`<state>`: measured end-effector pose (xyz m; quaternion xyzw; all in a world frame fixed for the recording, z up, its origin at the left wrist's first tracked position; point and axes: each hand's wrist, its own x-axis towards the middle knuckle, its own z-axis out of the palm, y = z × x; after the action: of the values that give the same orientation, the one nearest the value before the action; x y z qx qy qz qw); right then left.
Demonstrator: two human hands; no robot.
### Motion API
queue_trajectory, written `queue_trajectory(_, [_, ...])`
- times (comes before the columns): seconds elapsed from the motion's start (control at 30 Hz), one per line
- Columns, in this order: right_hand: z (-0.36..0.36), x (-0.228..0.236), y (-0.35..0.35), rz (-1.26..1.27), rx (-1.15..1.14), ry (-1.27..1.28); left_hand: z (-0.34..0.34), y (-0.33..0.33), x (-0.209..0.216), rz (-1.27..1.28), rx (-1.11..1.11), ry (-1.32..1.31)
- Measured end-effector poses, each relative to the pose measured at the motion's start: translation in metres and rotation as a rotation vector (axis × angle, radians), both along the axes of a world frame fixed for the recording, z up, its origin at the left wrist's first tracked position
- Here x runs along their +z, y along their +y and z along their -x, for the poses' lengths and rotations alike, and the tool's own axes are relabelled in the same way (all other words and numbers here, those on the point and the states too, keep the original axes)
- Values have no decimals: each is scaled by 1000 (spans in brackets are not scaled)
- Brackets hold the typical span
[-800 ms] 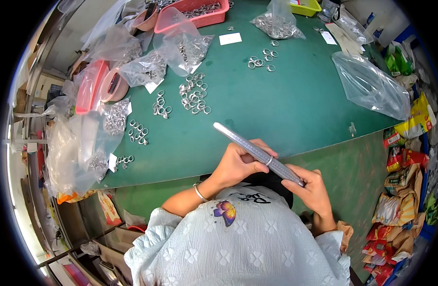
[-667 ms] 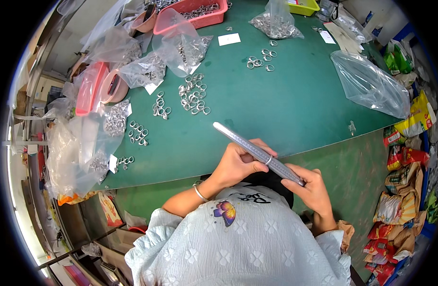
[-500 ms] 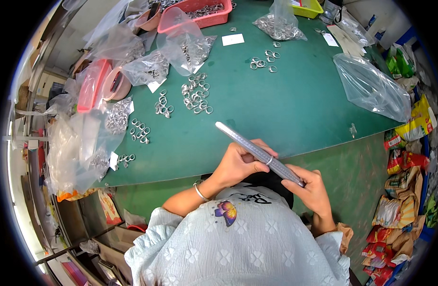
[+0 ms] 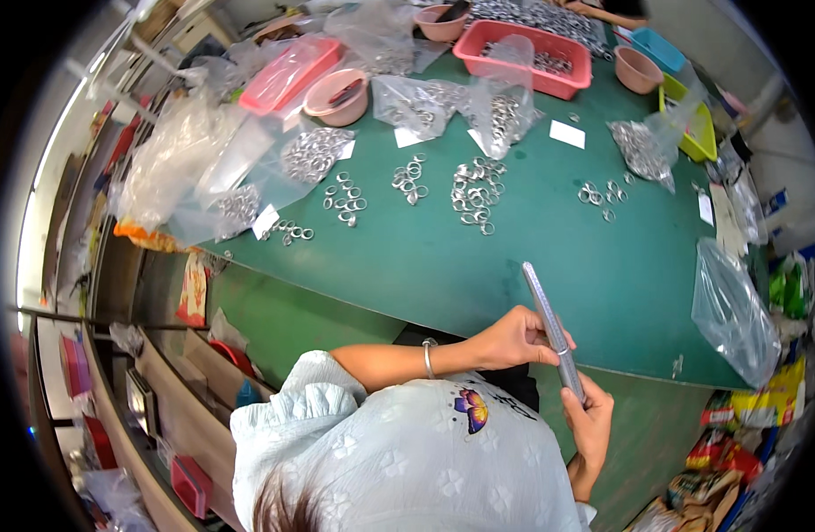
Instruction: The person sorts small metal rings on a green workbench, using a metal rod to assist in gathering them. They place the rings into clear plastic bags and seal them. The person also handles small white labels and places them on the table.
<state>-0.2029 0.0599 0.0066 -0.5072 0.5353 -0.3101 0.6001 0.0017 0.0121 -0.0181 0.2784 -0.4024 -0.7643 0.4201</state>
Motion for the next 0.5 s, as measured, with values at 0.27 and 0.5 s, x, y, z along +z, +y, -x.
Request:
queue_trajectory(0.27, [-21,-13,-10,-9,-4,-20,-2,7,-20,63,311,-46])
queue_trajectory(0.5, [-5,-26,-5,-64,-35,47,-131,-40,-32,185,991,-502])
